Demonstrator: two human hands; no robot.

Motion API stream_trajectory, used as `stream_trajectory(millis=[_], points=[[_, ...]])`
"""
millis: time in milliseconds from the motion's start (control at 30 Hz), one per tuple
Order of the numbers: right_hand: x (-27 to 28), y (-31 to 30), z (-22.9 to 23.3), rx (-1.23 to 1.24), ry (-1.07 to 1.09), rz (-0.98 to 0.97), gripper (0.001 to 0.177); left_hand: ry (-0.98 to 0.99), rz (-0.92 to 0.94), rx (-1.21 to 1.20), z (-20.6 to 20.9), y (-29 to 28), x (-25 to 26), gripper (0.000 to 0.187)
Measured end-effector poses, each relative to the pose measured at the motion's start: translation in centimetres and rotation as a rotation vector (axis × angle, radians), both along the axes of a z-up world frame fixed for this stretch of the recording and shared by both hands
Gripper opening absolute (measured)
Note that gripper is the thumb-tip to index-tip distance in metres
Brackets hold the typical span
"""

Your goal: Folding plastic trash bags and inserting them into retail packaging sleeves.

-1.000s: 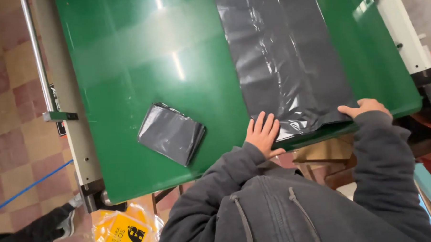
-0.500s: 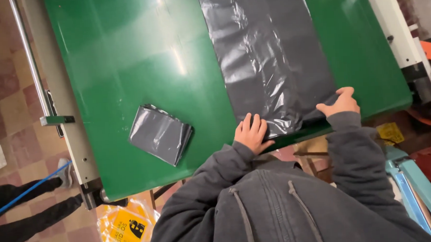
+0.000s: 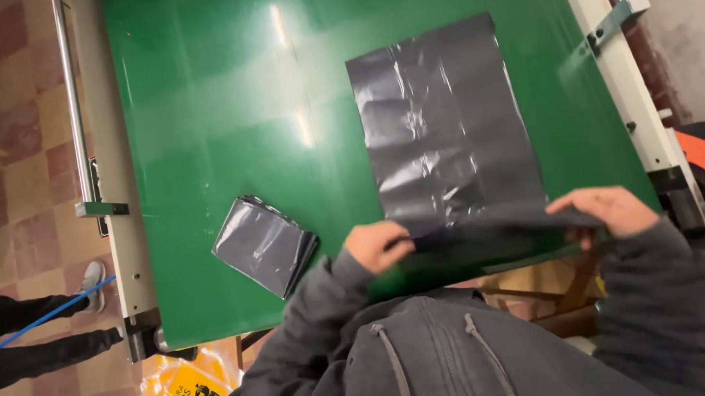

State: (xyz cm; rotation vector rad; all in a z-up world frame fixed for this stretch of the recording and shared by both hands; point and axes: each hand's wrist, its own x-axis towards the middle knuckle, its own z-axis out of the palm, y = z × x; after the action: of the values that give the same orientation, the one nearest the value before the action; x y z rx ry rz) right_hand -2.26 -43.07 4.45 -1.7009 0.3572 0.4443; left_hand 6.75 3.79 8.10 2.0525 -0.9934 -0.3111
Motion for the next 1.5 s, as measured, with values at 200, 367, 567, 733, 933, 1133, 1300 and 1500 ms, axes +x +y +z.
stream_trajectory(millis=[200, 367, 567, 733, 933, 1133, 1300, 1500], points=[[18.3, 0.2, -0.8, -0.553, -0.062, -0.037, 0.038, 0.214, 0.502, -0.137, -9.3, -4.1, 12.6, 0.033], [35.4, 0.8, -6.5, -1.038, -0.745, 0.138, 0.061, 0.217, 0.524, -0.259, -17.6, -3.4, 16.4, 0.033], [42.6, 2.8, -5.7, -1.097, -0.306, 0.329, 0.076, 0.291, 0.672, -0.107, -16.4, -2.5, 15.4, 0.032], [41.4, 2.5, -7.4, -1.153, -0.532, 0.492, 0.037, 0.275, 0.8, 0.018, -16.6, -3.7, 16.4, 0.032], [23.0, 6.7, 1.3, -0.841, -1.094, 0.109, 0.028, 0.26, 0.861, 0.175, -17.5, -4.2, 17.6, 0.037], [7.2, 9.1, -1.4, -1.02, -0.887, 0.1, 0.034, 0.356, 0.826, 0.295, -15.1, -3.4, 17.1, 0.024], [4.6, 9.3, -0.2, -1.132, -0.783, 0.255, 0.031, 0.016, 0.775, 0.39, -14.9, -1.6, 15.8, 0.02], [10.0, 14.8, 3.4, -1.088, -0.703, 0.31, 0.041, -0.416, 0.461, 0.397, -4.6, -9.8, 11.8, 0.045]])
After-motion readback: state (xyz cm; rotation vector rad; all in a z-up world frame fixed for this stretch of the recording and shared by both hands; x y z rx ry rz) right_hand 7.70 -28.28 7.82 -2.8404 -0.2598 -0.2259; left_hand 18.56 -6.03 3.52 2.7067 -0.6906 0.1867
